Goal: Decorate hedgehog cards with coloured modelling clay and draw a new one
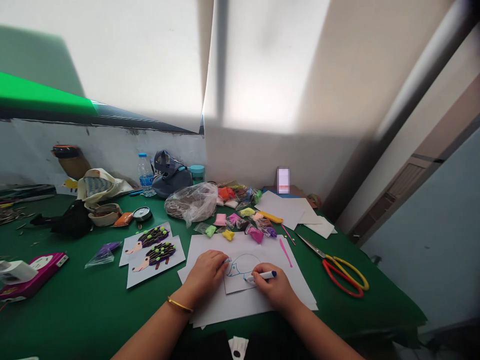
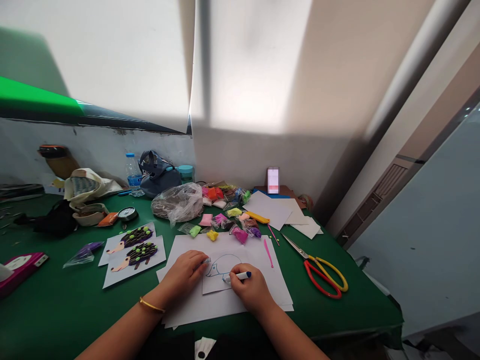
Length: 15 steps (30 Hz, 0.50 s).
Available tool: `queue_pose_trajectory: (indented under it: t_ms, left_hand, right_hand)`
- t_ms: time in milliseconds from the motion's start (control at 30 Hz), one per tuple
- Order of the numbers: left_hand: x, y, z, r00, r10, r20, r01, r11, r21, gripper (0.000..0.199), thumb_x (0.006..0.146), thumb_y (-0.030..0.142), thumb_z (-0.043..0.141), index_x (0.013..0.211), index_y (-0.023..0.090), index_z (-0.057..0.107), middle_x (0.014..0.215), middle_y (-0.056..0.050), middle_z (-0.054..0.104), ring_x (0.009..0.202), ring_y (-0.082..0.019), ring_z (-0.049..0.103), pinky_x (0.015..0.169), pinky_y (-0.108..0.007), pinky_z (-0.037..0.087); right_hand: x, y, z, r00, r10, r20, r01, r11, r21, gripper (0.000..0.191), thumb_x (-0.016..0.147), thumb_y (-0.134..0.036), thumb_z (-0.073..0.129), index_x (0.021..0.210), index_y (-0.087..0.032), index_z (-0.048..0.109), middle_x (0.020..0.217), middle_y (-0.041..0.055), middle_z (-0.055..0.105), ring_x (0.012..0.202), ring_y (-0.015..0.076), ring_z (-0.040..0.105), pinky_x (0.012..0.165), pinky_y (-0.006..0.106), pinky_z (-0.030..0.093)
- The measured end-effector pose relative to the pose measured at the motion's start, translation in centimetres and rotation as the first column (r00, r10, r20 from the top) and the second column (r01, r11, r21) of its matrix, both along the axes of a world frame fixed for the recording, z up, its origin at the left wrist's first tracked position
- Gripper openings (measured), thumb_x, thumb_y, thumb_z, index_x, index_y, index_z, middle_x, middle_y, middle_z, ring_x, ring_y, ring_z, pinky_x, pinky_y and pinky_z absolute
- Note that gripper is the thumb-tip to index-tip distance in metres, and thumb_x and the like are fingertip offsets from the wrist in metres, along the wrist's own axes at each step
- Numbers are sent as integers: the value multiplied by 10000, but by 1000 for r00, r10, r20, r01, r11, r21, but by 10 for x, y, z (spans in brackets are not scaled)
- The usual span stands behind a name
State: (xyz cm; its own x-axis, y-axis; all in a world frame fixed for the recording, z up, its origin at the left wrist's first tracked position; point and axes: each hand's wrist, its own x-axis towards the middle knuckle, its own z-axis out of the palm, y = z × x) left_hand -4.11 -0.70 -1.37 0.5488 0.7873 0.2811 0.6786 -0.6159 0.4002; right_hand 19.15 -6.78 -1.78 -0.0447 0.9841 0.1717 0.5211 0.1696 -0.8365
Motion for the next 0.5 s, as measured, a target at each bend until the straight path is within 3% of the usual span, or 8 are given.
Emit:
queue_pose_trajectory:
  t_ms: [500]
  left_hand:
    - [-1, 0, -2, 1000, -4, 5, 4, 1000, 4, 236, 958, 324, 466, 1044, 203, 650, 1064, -73, 693, 1019, -241, 600, 910, -396, 451]
  right_hand:
    - [0, 1, -2, 1000, 1, 10, -1, 1000, -3, 199, 822, -294, 529, 749, -187, 680, 788, 35, 698, 760, 194, 632, 685, 274, 452]
